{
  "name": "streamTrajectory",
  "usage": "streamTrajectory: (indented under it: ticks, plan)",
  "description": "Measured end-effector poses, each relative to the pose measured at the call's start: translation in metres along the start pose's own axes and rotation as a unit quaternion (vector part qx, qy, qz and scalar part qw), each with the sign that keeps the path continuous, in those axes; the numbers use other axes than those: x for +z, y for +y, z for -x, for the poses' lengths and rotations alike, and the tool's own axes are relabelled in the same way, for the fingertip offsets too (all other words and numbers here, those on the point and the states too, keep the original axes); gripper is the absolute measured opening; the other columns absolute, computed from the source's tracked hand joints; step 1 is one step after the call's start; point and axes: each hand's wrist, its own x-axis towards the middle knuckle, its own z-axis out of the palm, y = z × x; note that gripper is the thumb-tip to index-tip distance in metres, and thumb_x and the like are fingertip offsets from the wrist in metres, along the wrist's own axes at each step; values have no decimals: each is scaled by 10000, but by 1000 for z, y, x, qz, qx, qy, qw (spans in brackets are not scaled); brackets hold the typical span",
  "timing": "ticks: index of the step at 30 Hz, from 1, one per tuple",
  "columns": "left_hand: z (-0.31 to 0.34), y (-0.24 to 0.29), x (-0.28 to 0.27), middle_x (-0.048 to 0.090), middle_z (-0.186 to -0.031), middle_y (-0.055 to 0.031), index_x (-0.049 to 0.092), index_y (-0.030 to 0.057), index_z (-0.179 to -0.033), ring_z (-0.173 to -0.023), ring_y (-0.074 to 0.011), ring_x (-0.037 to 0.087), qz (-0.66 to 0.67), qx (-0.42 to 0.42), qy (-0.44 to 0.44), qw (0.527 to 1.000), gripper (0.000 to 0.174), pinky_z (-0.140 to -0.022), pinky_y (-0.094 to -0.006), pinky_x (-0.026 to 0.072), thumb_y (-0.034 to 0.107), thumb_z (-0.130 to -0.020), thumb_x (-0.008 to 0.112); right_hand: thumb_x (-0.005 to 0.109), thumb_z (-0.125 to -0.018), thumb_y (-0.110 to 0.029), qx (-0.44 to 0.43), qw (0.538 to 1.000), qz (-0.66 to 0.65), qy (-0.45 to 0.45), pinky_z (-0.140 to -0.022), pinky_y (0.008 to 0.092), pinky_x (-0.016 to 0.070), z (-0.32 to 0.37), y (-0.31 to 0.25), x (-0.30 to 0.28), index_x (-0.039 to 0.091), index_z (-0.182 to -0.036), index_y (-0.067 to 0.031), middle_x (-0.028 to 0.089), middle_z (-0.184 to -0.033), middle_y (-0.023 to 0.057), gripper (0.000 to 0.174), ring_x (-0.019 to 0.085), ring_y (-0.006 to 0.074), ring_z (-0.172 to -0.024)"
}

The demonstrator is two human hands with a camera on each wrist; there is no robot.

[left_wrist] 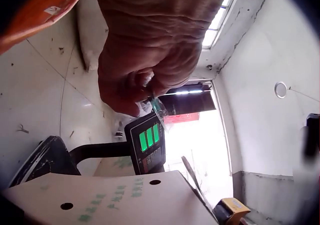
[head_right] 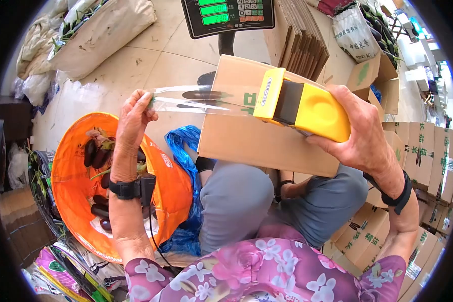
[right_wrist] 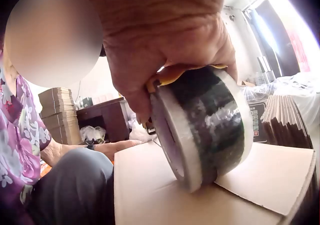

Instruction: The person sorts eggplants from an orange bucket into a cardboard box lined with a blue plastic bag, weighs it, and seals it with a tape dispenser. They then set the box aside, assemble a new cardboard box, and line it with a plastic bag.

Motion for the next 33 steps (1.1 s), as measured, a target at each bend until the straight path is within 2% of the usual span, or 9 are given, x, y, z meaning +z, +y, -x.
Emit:
streamTrajectory:
  ticks: [7, 9, 12, 16, 18, 23, 28, 31, 33]
  plan:
    - [-25, -63, 25, 574, -684, -66, 592, 14, -896, -517, -140, 575, -295, 73, 85, 949, 213, -502, -288, 486, 218, -955, 572, 839, -662, -255, 8, 1000, 4, -16, -774, 403, 523, -9, -9, 4, 541, -1161, -7, 649, -979, 193, 632, 651, 378, -869]
    - [-34, -86, 31, 630, -801, -206, 618, 7, -891, -715, -338, 649, -341, 108, 76, 931, 199, -674, -413, 523, 198, -917, 567, 837, -657, -245, 15, 1000, 2, -22, -776, 404, 523, -9, -11, 4, 540, -1163, -8, 651, -976, 194, 632, 651, 378, -872]
    - [-34, -111, 58, 629, -815, -237, 595, 6, -868, -779, -413, 629, -313, 113, 77, 940, 187, -707, -481, 494, 183, -916, 557, 824, -650, -214, 29, 999, 8, -29, -782, 408, 520, -12, -11, 5, 540, -1161, -15, 650, -962, 190, 617, 649, 375, -863]
    - [-30, -130, 75, 623, -737, -185, 632, 10, -920, -661, -344, 640, -387, 237, 20, 891, 192, -619, -412, 516, 182, -932, 549, 802, -652, -190, 44, 998, 11, -38, -786, 399, 513, -15, -15, 5, 536, -1155, -25, 644, -954, 181, 593, 644, 374, -870]
    - [-31, -130, 80, 622, -765, -203, 627, 5, -909, -769, -397, 622, -419, 168, -7, 892, 188, -697, -462, 503, 168, -935, 537, 802, -651, -189, 55, 997, 5, -50, -784, 393, 510, -14, -12, 5, 535, -1154, -21, 641, -947, 173, 593, 644, 373, -875]
    - [-25, -112, 87, 642, -896, -305, 537, 32, -1143, -867, -515, 592, -390, 52, -9, 919, 256, -784, -567, 454, 169, -927, 529, 815, -656, -219, 61, 997, 5, -51, -783, 382, 508, -14, -15, 7, 539, -1139, -10, 625, -928, 165, 595, 642, 337, -844]
    - [-33, -126, 75, 650, -954, -297, 543, 29, -1181, -934, -507, 597, -401, 19, -71, 913, 279, -836, -559, 457, 134, -924, 506, 816, -653, -231, 73, 996, 20, -49, -781, 371, 507, -10, -17, 9, 533, -1159, -14, 625, -921, 164, 620, 640, 321, -835]
    - [-48, -133, 75, 639, -1050, -289, 549, 23, -1188, -1007, -478, 587, -438, 78, -5, 896, 292, -873, -517, 466, 157, -933, 500, 815, -639, -231, 73, 996, 38, -45, -784, 370, 505, -8, -13, 8, 530, -1189, -31, 637, -950, 169, 651, 643, 324, -836]
    - [-58, -110, 89, 586, -1114, -259, 554, 4, -1097, -1065, -430, 535, -239, 223, 101, 940, 254, -902, -483, 429, 187, -953, 455, 817, -631, -228, 62, 996, 51, -40, -786, 373, 504, -6, -10, 10, 530, -1191, -30, 640, -952, 170, 659, 646, 322, -841]
